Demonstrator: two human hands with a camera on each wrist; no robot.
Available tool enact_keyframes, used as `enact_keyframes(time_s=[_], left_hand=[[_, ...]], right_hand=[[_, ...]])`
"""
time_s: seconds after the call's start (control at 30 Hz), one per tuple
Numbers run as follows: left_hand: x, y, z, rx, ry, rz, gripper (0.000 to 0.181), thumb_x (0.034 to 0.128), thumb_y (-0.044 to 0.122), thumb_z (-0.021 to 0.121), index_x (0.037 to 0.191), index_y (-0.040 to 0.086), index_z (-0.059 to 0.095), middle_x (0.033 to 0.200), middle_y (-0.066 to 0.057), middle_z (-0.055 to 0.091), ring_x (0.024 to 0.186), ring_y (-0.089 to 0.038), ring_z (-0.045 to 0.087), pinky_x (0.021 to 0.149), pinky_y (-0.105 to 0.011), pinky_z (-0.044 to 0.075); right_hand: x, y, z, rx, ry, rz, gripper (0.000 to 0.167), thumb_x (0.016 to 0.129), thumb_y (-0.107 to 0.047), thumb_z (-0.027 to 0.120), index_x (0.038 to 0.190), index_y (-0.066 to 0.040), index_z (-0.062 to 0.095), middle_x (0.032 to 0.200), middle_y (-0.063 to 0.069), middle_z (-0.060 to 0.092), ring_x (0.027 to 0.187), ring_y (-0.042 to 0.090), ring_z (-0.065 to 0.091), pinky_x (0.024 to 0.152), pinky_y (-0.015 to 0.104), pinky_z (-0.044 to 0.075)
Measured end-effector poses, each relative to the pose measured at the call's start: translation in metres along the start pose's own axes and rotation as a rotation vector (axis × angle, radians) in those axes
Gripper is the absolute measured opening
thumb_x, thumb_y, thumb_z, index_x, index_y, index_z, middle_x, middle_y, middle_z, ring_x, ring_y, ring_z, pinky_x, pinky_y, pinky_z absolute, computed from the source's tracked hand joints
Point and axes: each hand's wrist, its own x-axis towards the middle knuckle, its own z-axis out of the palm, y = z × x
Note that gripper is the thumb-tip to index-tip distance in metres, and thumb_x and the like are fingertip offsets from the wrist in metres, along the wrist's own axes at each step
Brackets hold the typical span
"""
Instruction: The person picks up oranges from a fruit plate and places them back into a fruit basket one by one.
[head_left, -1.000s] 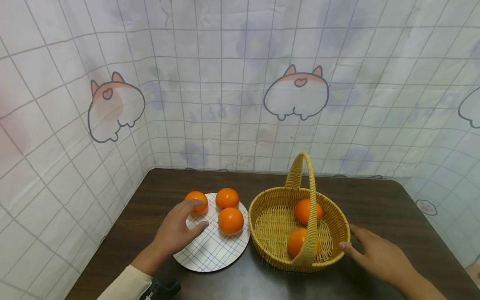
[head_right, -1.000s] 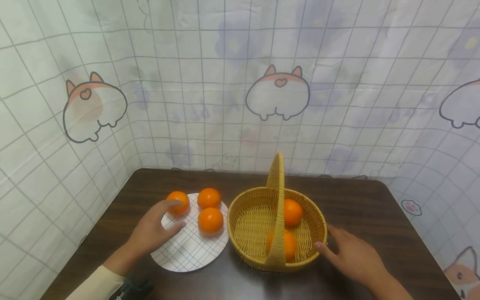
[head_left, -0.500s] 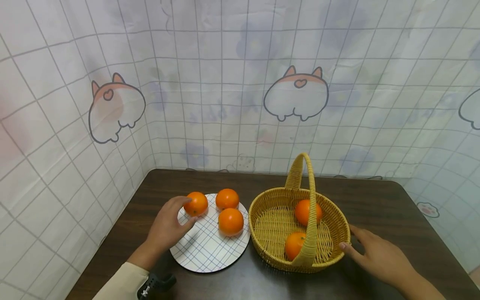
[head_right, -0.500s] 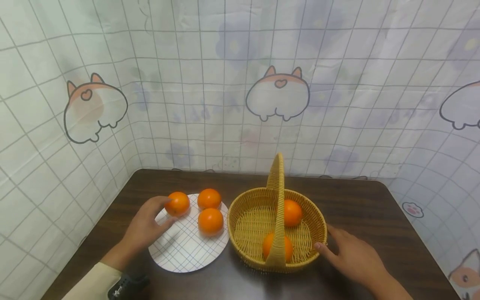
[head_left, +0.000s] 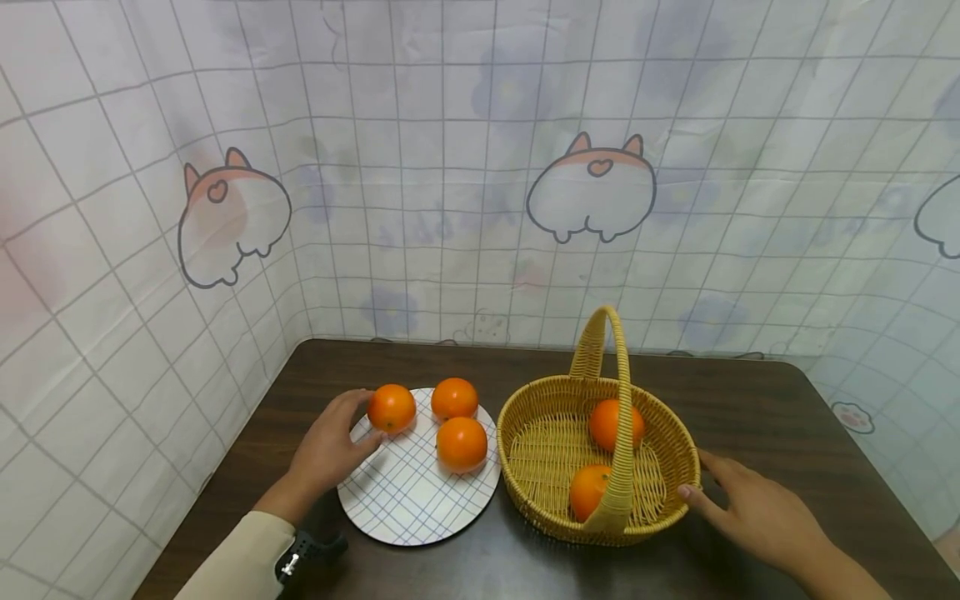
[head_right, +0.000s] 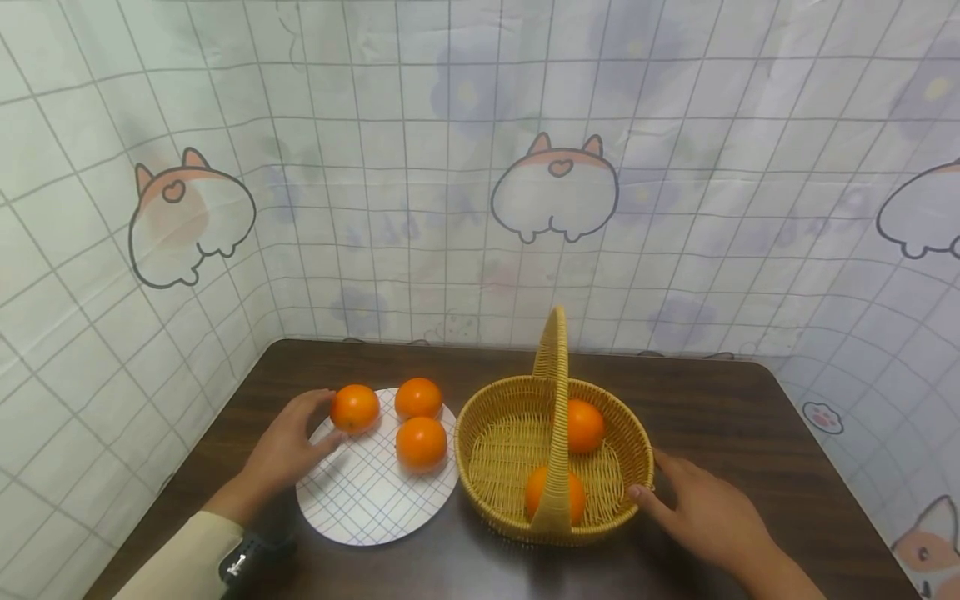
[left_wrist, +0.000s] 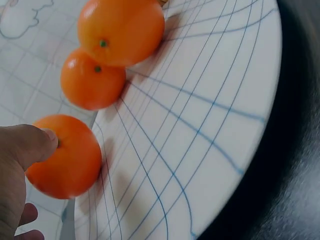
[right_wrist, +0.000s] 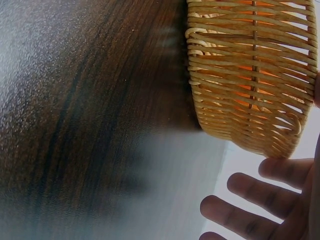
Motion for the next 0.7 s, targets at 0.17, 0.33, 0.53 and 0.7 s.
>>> enact_keyframes(time_s=[0.17,0.33,0.53,0.7], left_hand=[[0.004,-0.006,0.003,-0.002,-0.022,-0.006,0.071,0.0881,0.025,0.082,0.147,0.004,0.048,0.151,-0.020,0.046,0.137,-0.042,0.046,0.111,-0.062,0.037],[0.009,-0.009,0.004,-0.008,-0.040,-0.003,0.075,0.0878,0.026,0.082,0.150,0.006,0.046,0.152,-0.020,0.045,0.138,-0.042,0.044,0.111,-0.061,0.037],[0.014,-0.008,0.003,-0.013,-0.069,-0.016,0.077,0.0884,0.027,0.081,0.153,0.006,0.043,0.153,-0.021,0.044,0.139,-0.043,0.043,0.111,-0.063,0.036],[0.016,-0.008,0.004,-0.012,-0.089,-0.019,0.081,0.0886,0.029,0.082,0.155,0.007,0.041,0.155,-0.022,0.042,0.140,-0.044,0.042,0.111,-0.063,0.036]], right_hand=[[0.000,0.000,-0.001,0.002,-0.011,0.004,0.077,0.101,-0.060,0.053,0.146,0.002,0.050,0.135,0.029,0.059,0.109,0.047,0.064,0.072,0.065,0.055],[-0.001,-0.001,-0.001,0.004,-0.004,0.000,0.076,0.101,-0.059,0.053,0.145,0.002,0.051,0.135,0.029,0.059,0.109,0.047,0.064,0.072,0.065,0.055],[-0.001,0.000,-0.001,0.005,0.004,-0.001,0.075,0.101,-0.059,0.054,0.145,0.002,0.051,0.135,0.029,0.059,0.109,0.048,0.064,0.071,0.065,0.055],[-0.001,0.000,0.000,0.003,0.000,0.001,0.076,0.101,-0.059,0.054,0.145,0.002,0.051,0.135,0.029,0.059,0.108,0.047,0.065,0.071,0.064,0.055]])
